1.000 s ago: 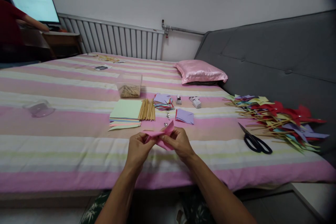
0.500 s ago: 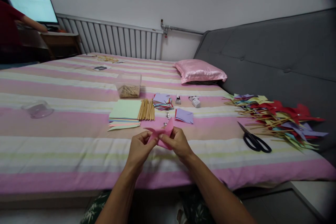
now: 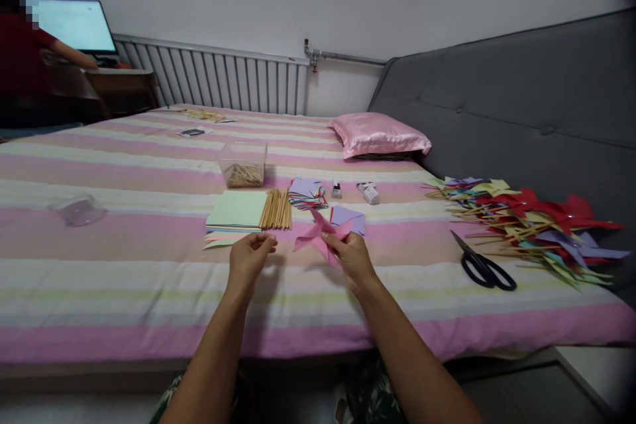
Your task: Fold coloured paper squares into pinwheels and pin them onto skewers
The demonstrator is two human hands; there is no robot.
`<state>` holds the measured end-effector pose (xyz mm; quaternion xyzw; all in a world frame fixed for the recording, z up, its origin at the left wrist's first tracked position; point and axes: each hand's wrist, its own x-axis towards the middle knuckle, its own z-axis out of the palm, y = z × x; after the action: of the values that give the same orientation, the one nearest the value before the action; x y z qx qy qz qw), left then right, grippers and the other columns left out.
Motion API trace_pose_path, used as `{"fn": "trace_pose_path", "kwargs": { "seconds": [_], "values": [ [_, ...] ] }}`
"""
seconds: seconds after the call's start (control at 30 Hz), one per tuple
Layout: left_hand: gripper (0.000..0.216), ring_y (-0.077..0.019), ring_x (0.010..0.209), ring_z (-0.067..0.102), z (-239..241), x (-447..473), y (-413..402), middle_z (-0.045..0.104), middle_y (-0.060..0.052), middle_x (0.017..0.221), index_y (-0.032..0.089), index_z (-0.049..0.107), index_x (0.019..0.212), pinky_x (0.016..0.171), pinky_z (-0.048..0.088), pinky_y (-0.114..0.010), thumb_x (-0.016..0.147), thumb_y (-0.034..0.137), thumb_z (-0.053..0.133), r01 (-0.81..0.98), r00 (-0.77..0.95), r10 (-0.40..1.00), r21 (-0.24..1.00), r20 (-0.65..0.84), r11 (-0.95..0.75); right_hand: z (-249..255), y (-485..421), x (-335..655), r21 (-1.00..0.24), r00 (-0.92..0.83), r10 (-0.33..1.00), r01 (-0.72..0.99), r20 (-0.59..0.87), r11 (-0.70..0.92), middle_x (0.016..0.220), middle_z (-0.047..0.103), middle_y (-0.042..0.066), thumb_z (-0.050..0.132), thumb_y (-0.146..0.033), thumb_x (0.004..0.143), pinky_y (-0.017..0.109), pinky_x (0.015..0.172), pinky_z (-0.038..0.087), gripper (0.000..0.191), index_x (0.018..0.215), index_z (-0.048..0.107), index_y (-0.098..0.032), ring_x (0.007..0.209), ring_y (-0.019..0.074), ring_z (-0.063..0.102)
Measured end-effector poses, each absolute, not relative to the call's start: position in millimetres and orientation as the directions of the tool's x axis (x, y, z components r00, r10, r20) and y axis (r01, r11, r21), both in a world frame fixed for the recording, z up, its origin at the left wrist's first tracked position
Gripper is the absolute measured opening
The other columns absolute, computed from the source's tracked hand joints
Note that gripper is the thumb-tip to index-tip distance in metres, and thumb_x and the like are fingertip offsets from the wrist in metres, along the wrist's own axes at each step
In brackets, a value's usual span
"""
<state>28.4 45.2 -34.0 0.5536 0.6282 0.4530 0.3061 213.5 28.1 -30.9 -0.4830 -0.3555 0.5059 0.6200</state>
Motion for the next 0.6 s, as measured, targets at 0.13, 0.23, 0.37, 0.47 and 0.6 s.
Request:
{"fn": "trace_pose_path", "kwargs": {
  "seconds": [0.13,0.23,0.37,0.47,0.6],
  "values": [
    [0.023,-0.0297,0.079,0.065,-37.1,36.9,75.7,0.072,-0.013,0.077,0.017,0.072,0.073,0.064,0.041,-0.033,0.068,0.036,0.059,0.681,-0.25,0.948,0.731,0.197,0.028,-25.8,27.3,215.1,-0.939,0.293,0.951,-0.343,-0.101,0.006,0.05,0.05,-0.004,0.079,-0.033,0.049,0.023,0.046,0.035,0.03,0.058,0.057,-0.013,0.049,0.0089,0.043],
    [0.023,-0.0325,0.085,0.064,-36.7,50.5,100.5,0.072,-0.016,0.083,0.018,0.073,0.079,0.066,0.04,-0.035,0.072,0.03,0.056,0.805,-0.24,0.946,0.589,0.218,0.068,-24.0,26.6,215.4,-0.935,0.281,0.954,-0.353,-0.101,0.005,0.052,0.052,-0.003,0.078,-0.032,0.05,0.024,0.048,0.038,0.029,0.061,0.059,-0.013,0.05,0.0098,0.045],
    [0.022,-0.0353,0.085,0.064,-39.1,66.2,132.4,0.07,-0.022,0.085,0.013,0.073,0.081,0.067,0.041,-0.038,0.072,0.024,0.056,0.89,-0.219,0.959,0.439,0.181,0.12,-26.9,28.9,216.6,-0.93,0.268,0.957,-0.367,-0.109,-0.003,0.059,0.059,0.0,0.078,-0.033,0.052,0.026,0.055,0.042,0.031,0.067,0.062,-0.01,0.055,0.0117,0.051],
    [0.023,-0.0362,0.087,0.064,-43.4,73.4,151.6,0.069,-0.025,0.088,0.009,0.072,0.084,0.068,0.042,-0.038,0.07,0.022,0.059,0.923,-0.217,0.964,0.355,0.151,0.152,-29.7,31.3,217.3,-0.936,0.278,0.956,-0.351,-0.094,0.011,0.06,0.06,0.001,0.078,-0.034,0.053,0.026,0.055,0.042,0.032,0.067,0.062,-0.011,0.057,0.0131,0.053],
    [0.025,-0.0345,0.09,0.064,-48.9,78.6,168.7,0.069,-0.023,0.092,0.009,0.07,0.089,0.071,0.045,-0.037,0.068,0.02,0.061,0.938,-0.24,0.963,0.286,0.124,0.197,-29.9,32.1,217.4,-0.929,0.252,0.964,-0.369,-0.088,0.012,0.062,0.062,0.002,0.077,-0.034,0.054,0.026,0.057,0.043,0.032,0.071,0.064,-0.01,0.058,0.0137,0.054]
  ]
}}
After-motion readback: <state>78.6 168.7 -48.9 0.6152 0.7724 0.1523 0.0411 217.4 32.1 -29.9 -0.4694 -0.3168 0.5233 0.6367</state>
